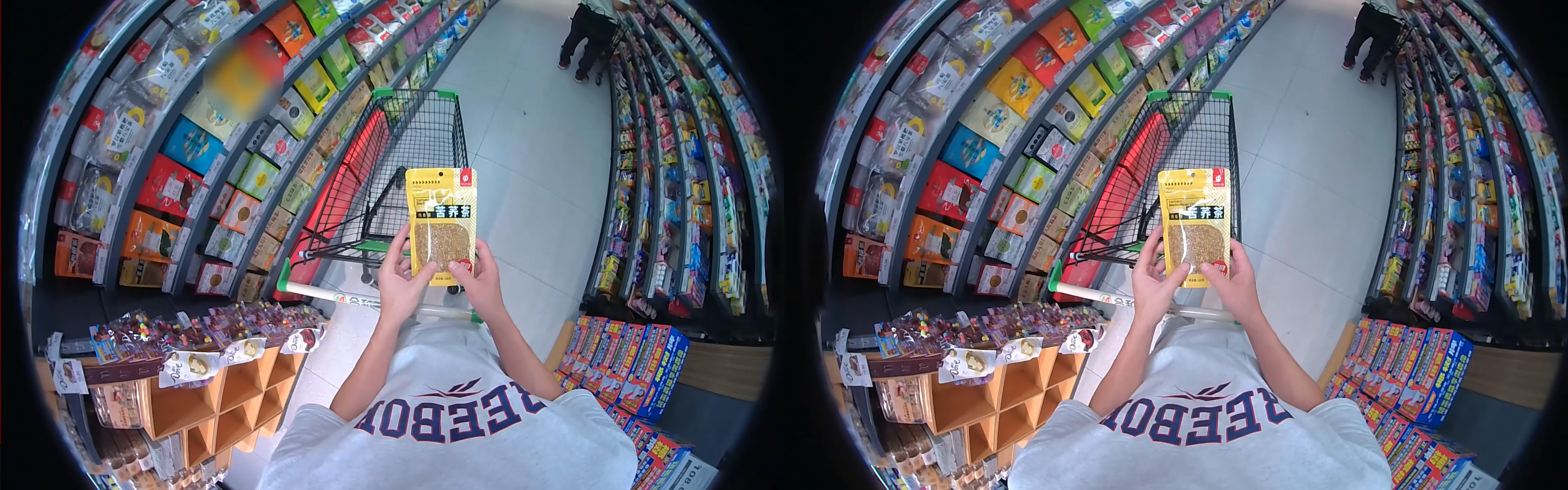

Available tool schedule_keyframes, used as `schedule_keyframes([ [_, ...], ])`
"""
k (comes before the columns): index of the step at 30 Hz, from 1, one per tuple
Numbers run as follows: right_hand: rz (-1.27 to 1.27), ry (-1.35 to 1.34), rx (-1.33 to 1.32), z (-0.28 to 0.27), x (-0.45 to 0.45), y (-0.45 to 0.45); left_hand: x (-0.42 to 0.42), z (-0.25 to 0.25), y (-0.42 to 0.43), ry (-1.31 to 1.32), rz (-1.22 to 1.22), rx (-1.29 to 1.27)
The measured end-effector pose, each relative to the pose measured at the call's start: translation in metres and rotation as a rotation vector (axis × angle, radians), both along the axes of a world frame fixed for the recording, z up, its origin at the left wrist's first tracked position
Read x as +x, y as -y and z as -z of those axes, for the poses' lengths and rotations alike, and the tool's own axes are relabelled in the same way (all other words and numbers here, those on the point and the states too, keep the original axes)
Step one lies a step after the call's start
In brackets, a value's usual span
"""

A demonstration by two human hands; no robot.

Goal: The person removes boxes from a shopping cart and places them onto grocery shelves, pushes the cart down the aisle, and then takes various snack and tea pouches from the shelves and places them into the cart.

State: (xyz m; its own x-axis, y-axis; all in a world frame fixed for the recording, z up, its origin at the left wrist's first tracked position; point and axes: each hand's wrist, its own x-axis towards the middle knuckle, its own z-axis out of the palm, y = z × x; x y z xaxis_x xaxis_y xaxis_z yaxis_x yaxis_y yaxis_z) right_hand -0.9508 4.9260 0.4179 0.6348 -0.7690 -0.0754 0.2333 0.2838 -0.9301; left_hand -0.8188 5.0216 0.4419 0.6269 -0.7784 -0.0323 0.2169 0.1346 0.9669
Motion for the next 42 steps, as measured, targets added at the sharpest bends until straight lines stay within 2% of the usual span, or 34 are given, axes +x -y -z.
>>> schedule_keyframes([
  [3,-0.049,0.002,0.060,-0.002,-0.013,0.003,-0.012,0.009,-0.001,0.068,-0.016,-0.009],
  [6,-0.026,0.047,-0.041,0.006,-0.022,0.007,-0.025,0.003,-0.002,0.046,0.012,-0.026],
  [12,-0.060,0.049,0.019,0.001,-0.033,0.011,-0.036,0.009,-0.004,0.075,0.007,-0.006],
  [15,0.038,0.043,0.037,0.004,-0.035,0.014,-0.036,0.007,-0.007,0.083,0.004,0.111],
  [18,0.129,0.066,0.128,0.002,-0.036,0.017,-0.035,0.008,-0.008,0.134,-0.010,0.100],
  [21,0.021,0.069,0.044,0.004,-0.044,0.024,-0.036,0.011,-0.006,0.131,-0.035,0.078],
  [24,0.186,0.055,0.143,-0.003,-0.041,0.021,-0.038,0.009,-0.006,0.107,-0.025,0.094],
  [27,0.014,0.056,0.075,0.001,-0.048,0.025,-0.039,0.010,-0.005,0.105,0.001,0.090],
  [36,-0.061,0.160,0.166,0.009,-0.044,0.009,-0.054,0.002,-0.003,0.113,0.105,0.164],
  [39,0.031,0.071,0.081,0.030,-0.034,0.004,-0.058,0.004,0.000,0.167,0.038,0.181],
  [42,0.171,-0.193,-0.009,0.024,-0.031,-0.004,-0.057,0.010,-0.001,0.136,-0.042,0.221],
])
